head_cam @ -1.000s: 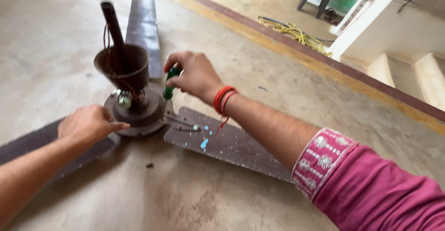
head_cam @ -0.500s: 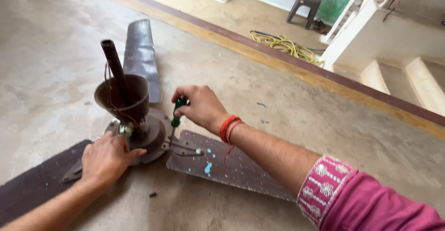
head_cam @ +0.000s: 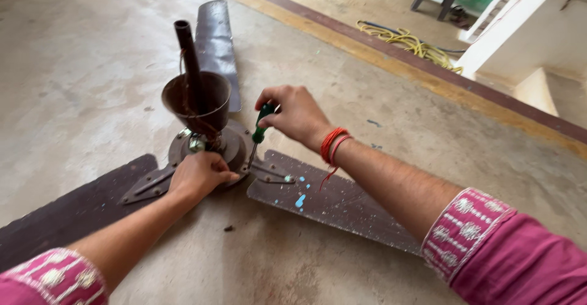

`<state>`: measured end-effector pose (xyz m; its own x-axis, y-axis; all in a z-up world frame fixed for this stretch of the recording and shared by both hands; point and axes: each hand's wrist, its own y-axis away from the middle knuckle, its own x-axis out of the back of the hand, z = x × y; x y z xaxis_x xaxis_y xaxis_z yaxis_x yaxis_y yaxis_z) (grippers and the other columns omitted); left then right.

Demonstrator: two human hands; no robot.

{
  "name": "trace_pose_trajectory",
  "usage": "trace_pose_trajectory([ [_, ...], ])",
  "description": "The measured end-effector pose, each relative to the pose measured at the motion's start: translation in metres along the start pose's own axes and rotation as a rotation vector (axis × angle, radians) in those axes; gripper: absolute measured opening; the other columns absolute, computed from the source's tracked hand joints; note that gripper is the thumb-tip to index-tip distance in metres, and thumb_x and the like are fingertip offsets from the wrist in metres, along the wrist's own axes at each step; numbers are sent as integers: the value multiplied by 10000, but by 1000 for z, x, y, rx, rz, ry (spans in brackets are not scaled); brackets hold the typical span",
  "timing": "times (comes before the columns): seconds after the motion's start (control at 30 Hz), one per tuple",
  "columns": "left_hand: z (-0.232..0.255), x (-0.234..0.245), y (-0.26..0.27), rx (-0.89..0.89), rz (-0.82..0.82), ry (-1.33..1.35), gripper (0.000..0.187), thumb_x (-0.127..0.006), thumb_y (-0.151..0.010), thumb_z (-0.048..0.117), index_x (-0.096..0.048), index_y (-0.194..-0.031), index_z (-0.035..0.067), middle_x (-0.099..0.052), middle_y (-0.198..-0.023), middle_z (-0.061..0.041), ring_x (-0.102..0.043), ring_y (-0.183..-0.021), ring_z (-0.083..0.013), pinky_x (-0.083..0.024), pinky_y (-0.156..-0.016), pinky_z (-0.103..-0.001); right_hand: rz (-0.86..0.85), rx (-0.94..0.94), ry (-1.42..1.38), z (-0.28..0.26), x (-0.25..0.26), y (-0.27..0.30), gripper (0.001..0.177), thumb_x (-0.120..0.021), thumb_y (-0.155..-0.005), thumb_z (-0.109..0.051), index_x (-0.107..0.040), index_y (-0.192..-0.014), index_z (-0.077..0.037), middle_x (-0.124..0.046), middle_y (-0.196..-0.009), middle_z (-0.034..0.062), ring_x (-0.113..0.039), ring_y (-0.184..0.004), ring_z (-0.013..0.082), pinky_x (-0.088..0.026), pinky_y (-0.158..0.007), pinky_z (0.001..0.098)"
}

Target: The person uses a screwdriver to loosen and remove screws from the mounting bracket of a ceiling fan lying on the floor. They repeatedly adjust the fan and reposition the screwdriver to access different screws.

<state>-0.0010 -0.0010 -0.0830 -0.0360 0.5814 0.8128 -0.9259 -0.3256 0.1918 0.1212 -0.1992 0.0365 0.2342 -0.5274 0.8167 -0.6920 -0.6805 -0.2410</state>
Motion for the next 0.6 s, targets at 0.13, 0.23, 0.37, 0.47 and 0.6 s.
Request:
trace_pose_trajectory([
  [0.13,-2,-2,-7,45,-21,-17,325,-901,-736,363,-831,-983,163,-809,-941,-69,-763,-910,-231,-572,-832,-398,6,19,28,-1,4,-1,247,-862,-753,-154,-785,-985,-121,-801,-907,59,-773,-832,158,-616,-780,308],
  [0.23,-5,-5,-11,18,23,-15,361,-918,-715,320,-824,-1035,181,-803,-975,-65,-748,-944,-232,-566,-840,-398,34,43,-2,1,8,-1,251,-855,-760,-152,-781,-996,-115,-804,-918,60,-782,-827,157,-622,-773,305],
  [0.37,-12,-10,-15,-21,33,27,443,-905,-720,314,-787,-1131,200,-803,-986,-63,-760,-951,-236,-572,-844,-401,88,98,-38,3,4,0,239,-847,-773,-145,-771,-996,-101,-803,-913,67,-785,-824,163,-620,-768,304],
  [0.47,-10,-12,-15,-8,29,7,471,-889,-756,336,-772,-1196,214,-803,-991,-70,-761,-961,-246,-578,-855,-409,101,112,-32,3,0,2,211,-819,-802,-130,-757,-1001,-102,-802,-903,58,-787,-815,156,-619,-767,298],
  [0.6,-5,-11,-14,5,-14,-10,499,-862,-791,346,-736,-1261,238,-817,-994,-41,-757,-983,-212,-566,-891,-385,82,94,-28,0,-4,7,190,-790,-817,-97,-741,-1000,-91,-799,-876,56,-784,-795,157,-617,-755,304],
])
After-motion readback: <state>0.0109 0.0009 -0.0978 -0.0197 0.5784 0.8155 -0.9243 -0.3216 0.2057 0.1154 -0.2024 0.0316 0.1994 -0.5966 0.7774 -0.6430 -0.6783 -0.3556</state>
